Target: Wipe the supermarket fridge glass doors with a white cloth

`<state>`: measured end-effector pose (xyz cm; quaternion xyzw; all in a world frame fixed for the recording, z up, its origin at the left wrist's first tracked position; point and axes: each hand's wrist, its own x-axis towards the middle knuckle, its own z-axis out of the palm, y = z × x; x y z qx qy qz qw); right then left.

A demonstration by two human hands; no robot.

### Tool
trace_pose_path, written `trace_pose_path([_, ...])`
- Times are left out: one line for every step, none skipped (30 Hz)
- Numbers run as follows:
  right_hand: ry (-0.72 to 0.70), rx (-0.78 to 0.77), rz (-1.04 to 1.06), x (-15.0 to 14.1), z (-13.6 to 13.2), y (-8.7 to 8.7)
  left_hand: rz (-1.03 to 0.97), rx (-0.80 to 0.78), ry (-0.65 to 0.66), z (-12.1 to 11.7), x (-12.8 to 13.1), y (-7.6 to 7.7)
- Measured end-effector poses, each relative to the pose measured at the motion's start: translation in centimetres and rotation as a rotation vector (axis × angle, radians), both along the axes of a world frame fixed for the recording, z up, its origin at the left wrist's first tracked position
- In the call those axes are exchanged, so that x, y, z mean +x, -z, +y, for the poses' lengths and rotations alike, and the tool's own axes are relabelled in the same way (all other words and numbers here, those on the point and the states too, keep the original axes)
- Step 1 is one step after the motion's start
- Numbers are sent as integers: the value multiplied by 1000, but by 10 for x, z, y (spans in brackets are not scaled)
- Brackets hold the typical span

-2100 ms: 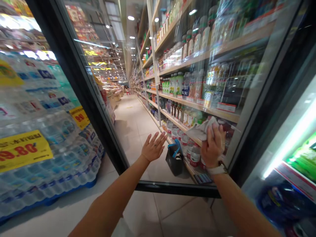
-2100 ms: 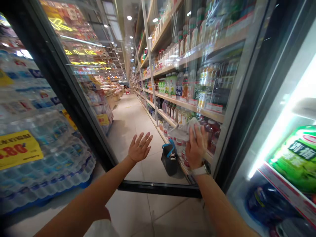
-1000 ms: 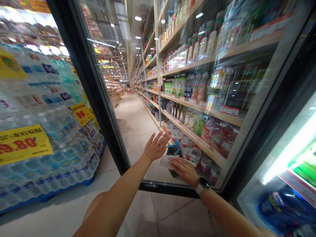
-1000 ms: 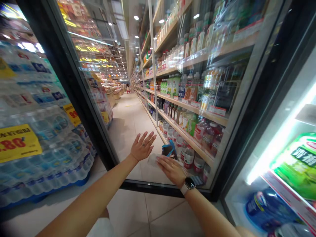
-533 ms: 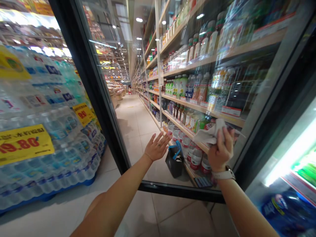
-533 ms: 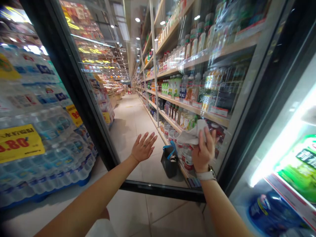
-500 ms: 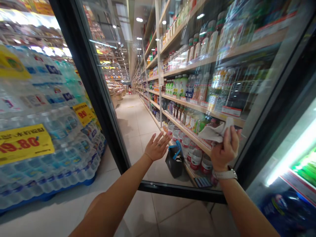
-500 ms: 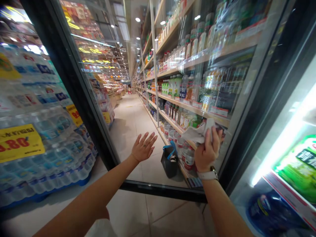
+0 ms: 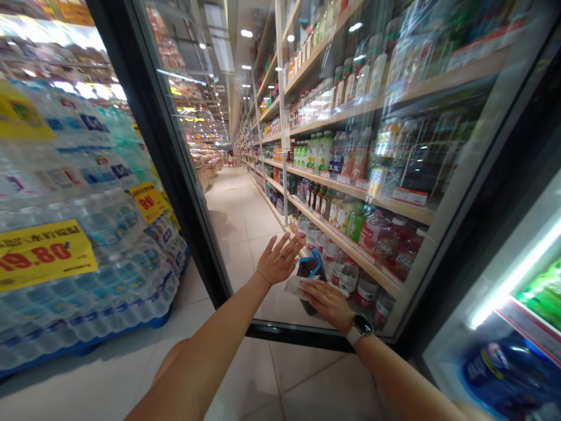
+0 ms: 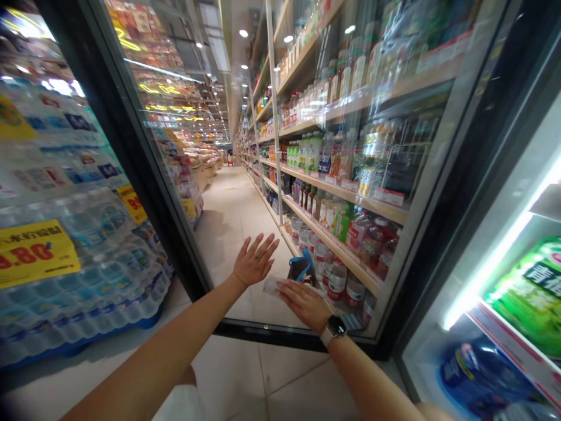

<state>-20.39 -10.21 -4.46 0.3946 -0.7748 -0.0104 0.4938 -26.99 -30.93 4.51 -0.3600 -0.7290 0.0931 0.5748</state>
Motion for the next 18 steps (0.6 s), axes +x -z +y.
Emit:
trace_pose_path([-14,26,-3,0,1,-1,-3,-3,-2,0,0,0])
trace_pose_path([-20,44,-3,0,3,-5,-6,-5,-7,0,0,0])
trace_pose_path([-18,46,0,-1,5,-9,-9,-7,-11,-1,-1,0])
trace_pose_path([-5,28,7,-1,9,-15,-8,-7,-13,-1,-1,0])
trace_pose_path([17,-5,18,-2,14,-22,-4,-6,-10,-1,-1,0])
trace_pose_path([51,-60,41,-2,19,-30,4,-4,-4,-2,-1,-1])
trace_pose_path([96,-136,73,-3,25,-37,13,-2,7,-2,-1,-2])
trace_pose_path([146,-224,115,-3,33,-45,21,-1,16,-2,-1,-2])
trace_pose_path([199,-318,161,-4,40,-53,26,0,21,-2,-1,-2])
trace_pose_path([248,-413,210,-4,48,-61,27,-1,21,-2,-1,-3])
trace_pose_path([290,-517,260,-5,56,-68,24,-2,18,-2,-1,-2])
trace_pose_path([323,-629,309,-6,64,-75,19,-3,11,-2,-2,-2])
trace_pose_path([342,-739,352,-6,70,-81,10,-5,3,-2,-2,-1])
trace_pose_path([348,-830,383,-7,74,-85,-1,-8,-4,-2,-2,-1])
trace_pose_path([342,-894,399,-8,76,-88,-14,-13,-10,-2,-2,0])
trace_pose_path([325,-922,399,-8,76,-89,-27,-18,-15,-2,-2,1])
trace_pose_path([304,-916,383,-9,73,-88,-38,-19,-17,-2,-2,1])
trace_pose_path([282,-881,353,-9,68,-85,-44,-21,-14,-2,-2,2])
